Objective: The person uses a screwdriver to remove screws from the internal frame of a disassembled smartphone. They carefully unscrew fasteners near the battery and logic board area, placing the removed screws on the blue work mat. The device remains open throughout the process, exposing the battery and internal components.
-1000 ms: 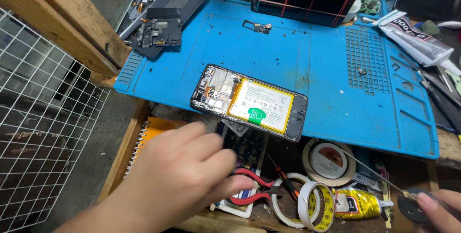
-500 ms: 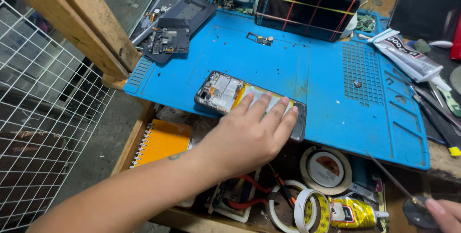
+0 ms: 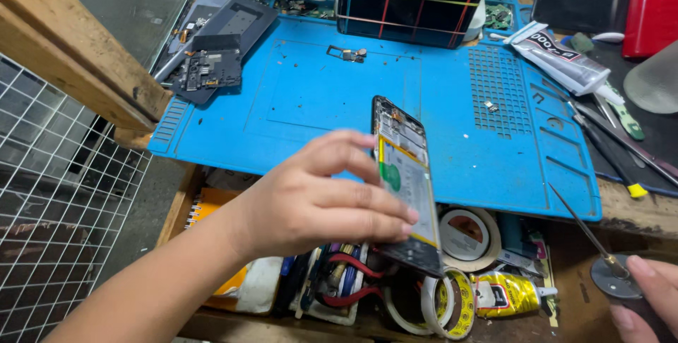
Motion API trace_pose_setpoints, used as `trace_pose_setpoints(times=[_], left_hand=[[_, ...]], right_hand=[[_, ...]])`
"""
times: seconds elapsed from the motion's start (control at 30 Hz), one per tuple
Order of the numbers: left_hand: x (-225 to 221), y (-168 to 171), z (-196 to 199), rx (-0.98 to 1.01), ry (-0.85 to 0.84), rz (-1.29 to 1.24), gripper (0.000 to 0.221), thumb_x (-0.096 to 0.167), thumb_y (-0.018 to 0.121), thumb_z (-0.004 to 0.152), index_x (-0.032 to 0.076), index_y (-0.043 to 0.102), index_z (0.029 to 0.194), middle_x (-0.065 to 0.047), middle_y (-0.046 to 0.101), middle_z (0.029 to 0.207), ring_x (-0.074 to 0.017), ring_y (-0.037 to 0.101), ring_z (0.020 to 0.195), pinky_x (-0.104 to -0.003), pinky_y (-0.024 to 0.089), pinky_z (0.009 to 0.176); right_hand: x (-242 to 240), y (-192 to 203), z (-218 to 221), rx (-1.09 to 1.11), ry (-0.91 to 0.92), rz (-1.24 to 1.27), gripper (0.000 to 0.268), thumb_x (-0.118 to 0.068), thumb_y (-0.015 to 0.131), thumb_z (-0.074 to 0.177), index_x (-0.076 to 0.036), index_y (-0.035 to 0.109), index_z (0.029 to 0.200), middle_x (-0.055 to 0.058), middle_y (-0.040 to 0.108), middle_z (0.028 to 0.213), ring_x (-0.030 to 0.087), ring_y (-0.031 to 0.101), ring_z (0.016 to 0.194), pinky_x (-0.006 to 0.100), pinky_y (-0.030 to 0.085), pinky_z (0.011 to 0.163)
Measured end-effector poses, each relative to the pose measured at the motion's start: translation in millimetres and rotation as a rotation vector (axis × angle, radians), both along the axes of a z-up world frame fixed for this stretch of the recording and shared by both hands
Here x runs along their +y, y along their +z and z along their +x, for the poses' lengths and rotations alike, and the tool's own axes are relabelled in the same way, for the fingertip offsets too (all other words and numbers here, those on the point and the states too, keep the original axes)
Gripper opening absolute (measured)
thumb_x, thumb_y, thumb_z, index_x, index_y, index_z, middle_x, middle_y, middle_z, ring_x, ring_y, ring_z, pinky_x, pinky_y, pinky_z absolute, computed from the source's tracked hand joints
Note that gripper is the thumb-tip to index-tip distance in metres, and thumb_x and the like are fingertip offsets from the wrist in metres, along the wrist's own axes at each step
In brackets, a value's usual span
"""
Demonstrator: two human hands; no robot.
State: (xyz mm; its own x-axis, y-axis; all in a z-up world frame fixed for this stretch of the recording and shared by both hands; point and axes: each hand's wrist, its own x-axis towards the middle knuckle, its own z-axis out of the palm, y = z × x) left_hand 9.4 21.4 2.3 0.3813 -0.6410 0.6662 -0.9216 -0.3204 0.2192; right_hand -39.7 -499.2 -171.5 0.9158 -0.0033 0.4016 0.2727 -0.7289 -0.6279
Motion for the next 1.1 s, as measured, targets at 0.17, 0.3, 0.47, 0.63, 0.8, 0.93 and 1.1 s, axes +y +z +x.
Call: trace_pose_setpoints(times=[0.17,0.3,0.47,0.63,0.8,0.93,1.1], left_hand=[[33,-22,-5,-0.014,0.036,0.132,0.017,0.018,0.069,0.095,0.017,0.073,0.111,0.003,0.071,0.129,-0.0226,0.065,0.119,-0.047,0.049,0.114],[59,-35,-10,0.157,0.237,0.154,0.020,0.007,0.063,0.087,0.013,0.069,0.105,0.003,0.073,0.129,-0.0258,0.066,0.127,-0.045,0.050,0.113],[56,-27,-15,0.311,0.257,0.119,0.033,0.006,0.060,0.072,0.008,0.066,0.105,-0.006,0.071,0.131,-0.0334,0.062,0.128,-0.045,0.050,0.108],[-1,-21,-28,0.244,0.649,0.087,0.054,0.038,0.081,0.082,0.000,0.063,0.116,-0.026,0.060,0.133,-0.0438,0.056,0.118,-0.051,0.048,0.099],[-30,-16,-22,0.385,0.813,0.284,0.083,0.042,0.082,0.072,-0.007,0.051,0.131,-0.034,0.049,0.136,-0.0469,0.050,0.116,-0.054,0.046,0.093],[-11,-11,-15,0.438,0.577,0.197,0.082,0.022,0.083,0.067,-0.004,0.049,0.137,-0.029,0.049,0.141,-0.0472,0.045,0.125,-0.056,0.042,0.102],[22,-9,-1,0.349,0.377,0.413,0.086,0.008,0.073,0.065,0.006,0.048,0.147,-0.023,0.044,0.154,-0.0409,0.041,0.139,-0.058,0.030,0.112]], right_hand=[[-3,9,-9,-0.013,0.051,-0.001,0.056,-0.014,0.063,0.093,-0.009,0.055,0.149,0.014,0.067,0.119,0.013,0.064,0.089,0.026,0.054,0.089],[2,13,-5,-0.023,0.128,-0.035,0.056,-0.010,0.062,0.095,-0.008,0.053,0.151,0.016,0.066,0.121,0.013,0.063,0.088,0.026,0.053,0.088],[3,20,1,-0.054,0.218,-0.141,0.059,-0.012,0.065,0.090,-0.008,0.055,0.148,0.016,0.067,0.124,0.015,0.067,0.096,0.028,0.054,0.091],[6,16,3,-0.070,0.252,-0.132,0.058,-0.011,0.065,0.091,-0.008,0.054,0.148,0.016,0.067,0.123,0.015,0.066,0.094,0.028,0.055,0.092],[-3,19,15,-0.105,0.333,-0.243,0.062,-0.012,0.069,0.082,-0.008,0.054,0.142,0.017,0.068,0.120,0.019,0.069,0.099,0.030,0.056,0.088],[-1,11,11,-0.084,0.269,-0.201,0.060,-0.010,0.069,0.086,-0.010,0.055,0.145,0.015,0.068,0.122,0.016,0.069,0.096,0.029,0.056,0.089],[27,32,9,-0.083,0.254,-0.231,0.057,-0.010,0.072,0.085,-0.013,0.062,0.141,0.013,0.068,0.118,0.015,0.068,0.093,0.028,0.055,0.087]])
